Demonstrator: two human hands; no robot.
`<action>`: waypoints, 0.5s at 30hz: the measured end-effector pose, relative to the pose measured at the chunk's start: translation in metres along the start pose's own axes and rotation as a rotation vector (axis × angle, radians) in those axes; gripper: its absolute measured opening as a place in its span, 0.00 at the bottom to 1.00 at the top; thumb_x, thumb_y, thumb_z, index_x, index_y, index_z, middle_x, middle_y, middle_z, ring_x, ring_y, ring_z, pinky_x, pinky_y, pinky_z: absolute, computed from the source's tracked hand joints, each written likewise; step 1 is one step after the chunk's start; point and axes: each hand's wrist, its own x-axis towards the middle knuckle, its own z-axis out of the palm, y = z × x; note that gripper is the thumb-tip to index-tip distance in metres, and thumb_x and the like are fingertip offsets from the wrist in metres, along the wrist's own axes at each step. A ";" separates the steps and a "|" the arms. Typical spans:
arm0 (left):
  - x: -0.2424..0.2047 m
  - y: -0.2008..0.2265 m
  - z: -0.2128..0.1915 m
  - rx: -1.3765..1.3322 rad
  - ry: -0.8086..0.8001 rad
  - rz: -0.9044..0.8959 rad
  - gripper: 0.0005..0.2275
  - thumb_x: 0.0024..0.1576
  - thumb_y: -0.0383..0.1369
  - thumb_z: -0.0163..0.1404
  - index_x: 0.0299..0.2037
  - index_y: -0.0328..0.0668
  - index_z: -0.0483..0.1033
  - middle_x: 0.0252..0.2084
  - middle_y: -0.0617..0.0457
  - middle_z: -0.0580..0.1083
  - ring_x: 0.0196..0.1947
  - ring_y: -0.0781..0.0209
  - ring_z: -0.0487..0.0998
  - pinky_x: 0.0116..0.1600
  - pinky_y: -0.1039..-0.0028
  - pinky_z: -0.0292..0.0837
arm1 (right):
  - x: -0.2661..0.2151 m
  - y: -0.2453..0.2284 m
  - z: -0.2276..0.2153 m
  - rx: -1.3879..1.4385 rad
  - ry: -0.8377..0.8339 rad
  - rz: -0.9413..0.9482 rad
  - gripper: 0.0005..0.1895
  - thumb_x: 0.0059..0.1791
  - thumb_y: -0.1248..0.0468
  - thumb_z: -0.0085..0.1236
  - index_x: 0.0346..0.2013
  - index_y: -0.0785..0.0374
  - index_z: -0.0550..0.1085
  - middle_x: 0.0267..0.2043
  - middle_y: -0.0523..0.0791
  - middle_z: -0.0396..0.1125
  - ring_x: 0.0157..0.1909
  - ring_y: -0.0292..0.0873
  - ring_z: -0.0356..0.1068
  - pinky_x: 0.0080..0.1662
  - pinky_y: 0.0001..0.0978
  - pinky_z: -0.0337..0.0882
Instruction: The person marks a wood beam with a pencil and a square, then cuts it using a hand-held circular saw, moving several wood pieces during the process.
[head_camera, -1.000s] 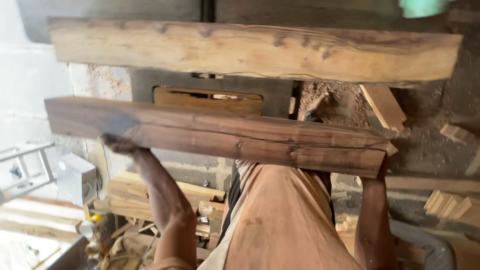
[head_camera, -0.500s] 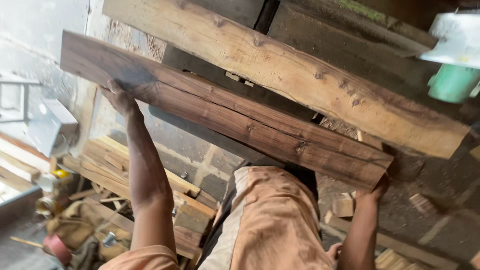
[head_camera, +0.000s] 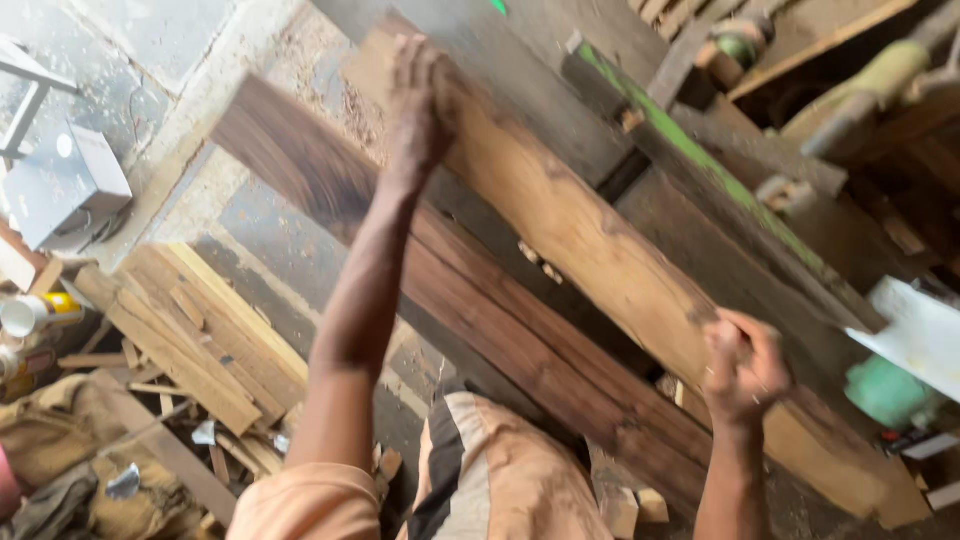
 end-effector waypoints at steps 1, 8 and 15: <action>0.013 0.006 0.010 -0.038 0.040 0.036 0.20 0.61 0.30 0.52 0.63 0.38 0.67 0.71 0.37 0.61 0.75 0.41 0.53 0.78 0.55 0.48 | 0.039 -0.013 0.033 -0.014 -0.057 -0.106 0.08 0.62 0.67 0.53 0.47 0.70 0.75 0.37 0.49 0.72 0.39 0.39 0.75 0.42 0.27 0.74; 0.016 0.022 -0.006 -0.005 -0.072 -0.028 0.20 0.66 0.37 0.47 0.65 0.33 0.67 0.74 0.37 0.60 0.77 0.42 0.53 0.81 0.54 0.42 | 0.242 -0.055 0.317 -0.032 -0.371 -0.474 0.09 0.58 0.73 0.51 0.52 0.64 0.71 0.49 0.51 0.68 0.49 0.58 0.75 0.49 0.44 0.77; 0.023 0.026 -0.011 -0.057 -0.065 -0.122 0.21 0.65 0.32 0.46 0.68 0.35 0.64 0.75 0.37 0.59 0.78 0.43 0.54 0.82 0.55 0.46 | 0.338 0.008 0.484 -0.649 -0.493 -0.234 0.22 0.50 0.70 0.53 0.57 0.79 0.64 0.48 0.61 0.63 0.23 0.47 0.70 0.23 0.34 0.72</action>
